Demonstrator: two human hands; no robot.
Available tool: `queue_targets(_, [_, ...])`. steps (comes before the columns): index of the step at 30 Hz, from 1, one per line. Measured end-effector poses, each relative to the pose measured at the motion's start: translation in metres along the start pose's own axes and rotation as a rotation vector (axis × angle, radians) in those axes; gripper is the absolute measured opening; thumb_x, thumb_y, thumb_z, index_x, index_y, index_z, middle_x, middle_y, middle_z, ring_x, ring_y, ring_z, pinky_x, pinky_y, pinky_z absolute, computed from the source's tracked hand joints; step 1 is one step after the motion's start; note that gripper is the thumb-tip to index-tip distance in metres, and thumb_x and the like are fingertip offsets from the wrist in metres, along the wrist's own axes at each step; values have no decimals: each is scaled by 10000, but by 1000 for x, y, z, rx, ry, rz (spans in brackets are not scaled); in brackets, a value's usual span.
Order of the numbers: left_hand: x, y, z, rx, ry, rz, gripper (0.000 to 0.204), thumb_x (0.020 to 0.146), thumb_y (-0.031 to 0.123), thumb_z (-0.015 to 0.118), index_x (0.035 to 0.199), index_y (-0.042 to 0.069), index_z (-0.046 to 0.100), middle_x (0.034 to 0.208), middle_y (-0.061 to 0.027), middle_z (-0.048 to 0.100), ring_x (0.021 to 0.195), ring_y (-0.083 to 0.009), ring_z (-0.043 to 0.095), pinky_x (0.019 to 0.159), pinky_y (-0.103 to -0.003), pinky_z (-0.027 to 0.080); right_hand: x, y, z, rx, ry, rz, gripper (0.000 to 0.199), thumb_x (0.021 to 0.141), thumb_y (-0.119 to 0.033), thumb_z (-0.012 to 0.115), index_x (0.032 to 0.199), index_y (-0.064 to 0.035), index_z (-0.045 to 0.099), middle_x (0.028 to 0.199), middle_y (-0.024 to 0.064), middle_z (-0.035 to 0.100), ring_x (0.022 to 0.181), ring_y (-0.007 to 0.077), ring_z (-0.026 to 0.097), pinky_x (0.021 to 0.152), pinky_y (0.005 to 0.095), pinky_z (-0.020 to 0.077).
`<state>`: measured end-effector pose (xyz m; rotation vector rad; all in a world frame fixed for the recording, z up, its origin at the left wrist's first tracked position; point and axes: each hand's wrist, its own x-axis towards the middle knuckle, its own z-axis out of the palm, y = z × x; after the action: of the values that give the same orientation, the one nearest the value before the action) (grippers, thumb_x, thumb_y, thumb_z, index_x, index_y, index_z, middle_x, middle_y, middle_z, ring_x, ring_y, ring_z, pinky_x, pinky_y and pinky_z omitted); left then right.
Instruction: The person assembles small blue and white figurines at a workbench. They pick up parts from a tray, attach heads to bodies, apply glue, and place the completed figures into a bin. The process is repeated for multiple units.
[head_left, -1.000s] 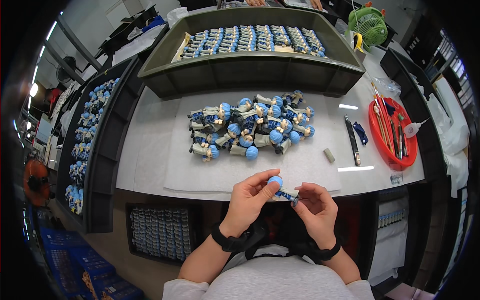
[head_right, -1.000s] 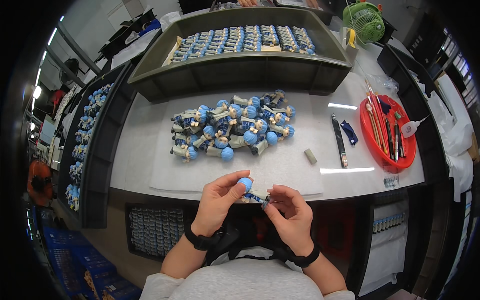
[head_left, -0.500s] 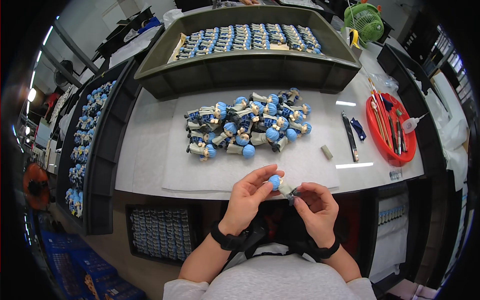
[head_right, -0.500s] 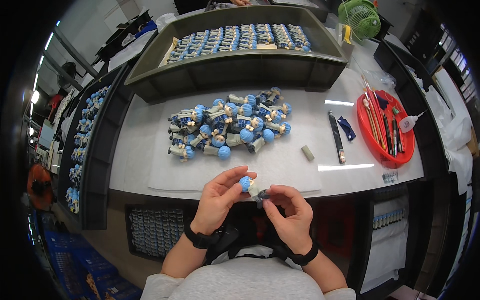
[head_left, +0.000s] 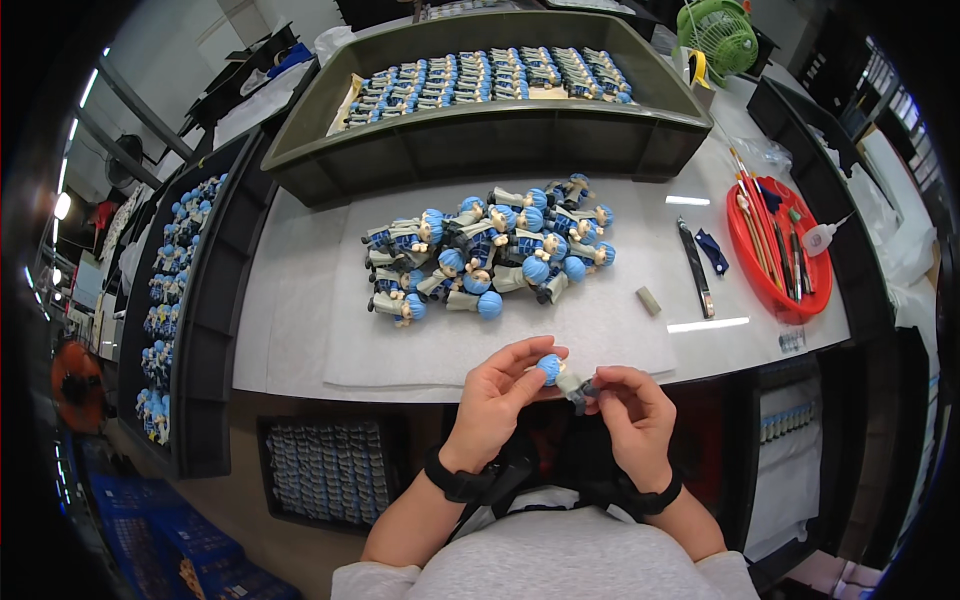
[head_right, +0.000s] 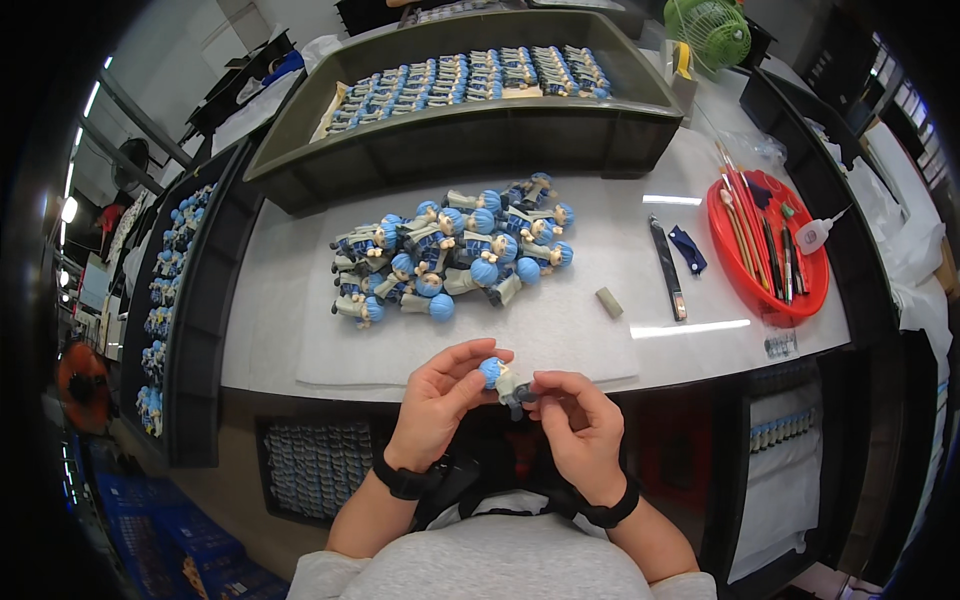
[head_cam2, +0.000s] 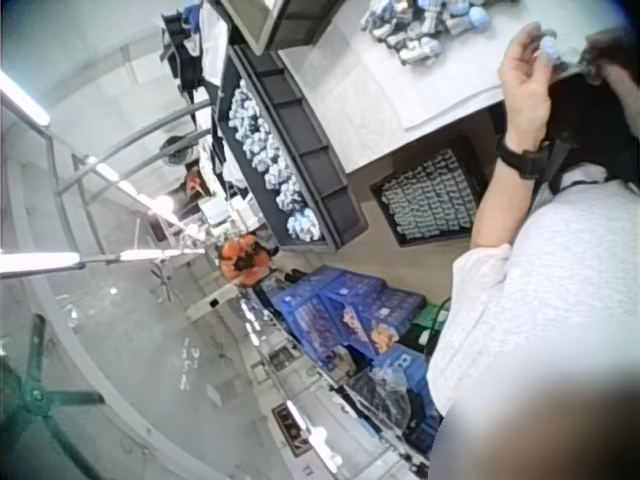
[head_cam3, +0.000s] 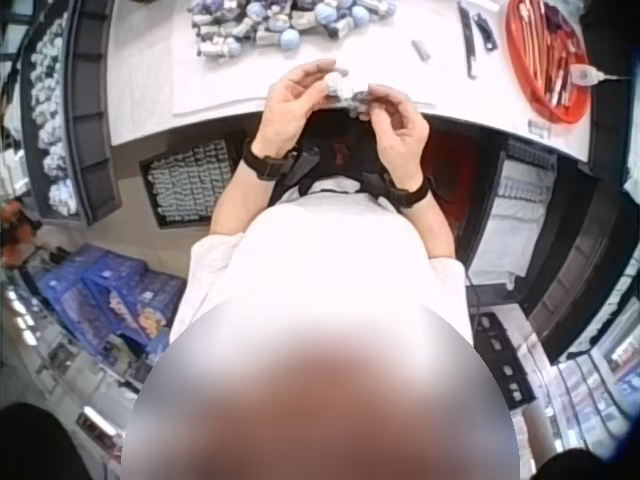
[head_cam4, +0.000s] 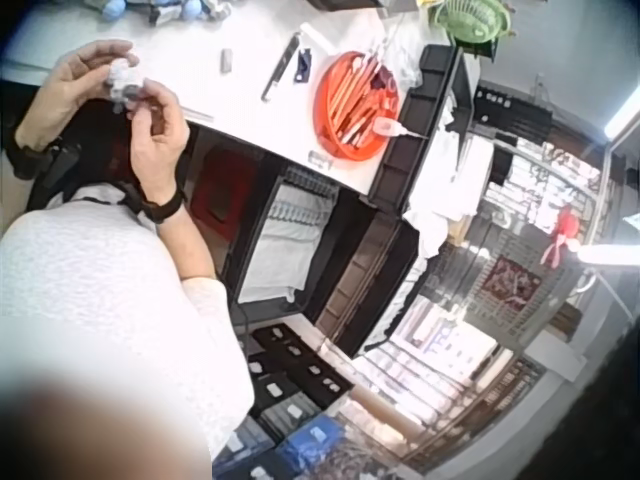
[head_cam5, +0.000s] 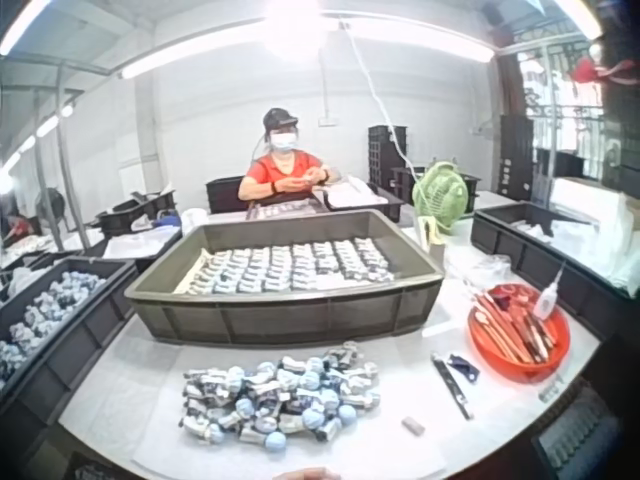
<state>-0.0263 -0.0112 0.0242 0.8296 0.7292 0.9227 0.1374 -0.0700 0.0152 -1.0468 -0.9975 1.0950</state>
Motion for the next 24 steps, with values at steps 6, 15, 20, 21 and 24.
queue_targets(6, [0, -3, 10, 240, -114, 264, 329, 801, -147, 565, 1106, -28, 598, 1172, -143, 599, 1062, -213, 586, 887, -295, 498, 7, -9, -18, -181, -34, 19, 257, 829, -30, 664, 1076, 23, 620, 955, 79, 651, 822, 110, 623, 680, 225, 505])
queue_targets(15, [14, -29, 30, 856, -61, 529, 291, 741, -109, 615, 1022, -35, 614, 1151, -177, 594, 1080, -276, 568, 944, -346, 431, -21, -36, -137, -334, 265, -73, 246, 819, -12, 658, 1063, 6, 629, 894, 71, 639, 819, 122, 611, 693, 245, 488])
queue_targets(20, [14, -41, 21, 937, 74, 473, 168, 852, -44, 581, 1017, -43, 611, 1150, -137, 580, 1038, -216, 552, 900, -297, 428, -94, -39, -292, -400, 824, -35, 201, 809, -4, 657, 1007, 22, 627, 944, 60, 656, 848, 116, 624, 745, 243, 519])
queue_targets(21, [14, -42, 25, 942, 85, 485, 165, 859, -32, 596, 1023, -42, 617, 1111, -133, 605, 973, -201, 575, 848, -291, 459, -121, -38, -324, -479, 920, 58, 214, 786, -20, 679, 988, 26, 628, 927, 73, 665, 824, 126, 634, 732, 255, 524])
queue_targets(24, [14, -42, 37, 992, 98, 528, 147, 861, -15, 622, 1005, -43, 625, 1049, -126, 632, 884, -186, 593, 784, -288, 489, -196, -9, -402, -905, 1016, 406, 255, 685, -92, 754, 884, 24, 646, 799, 106, 675, 726, 171, 648, 669, 296, 521])
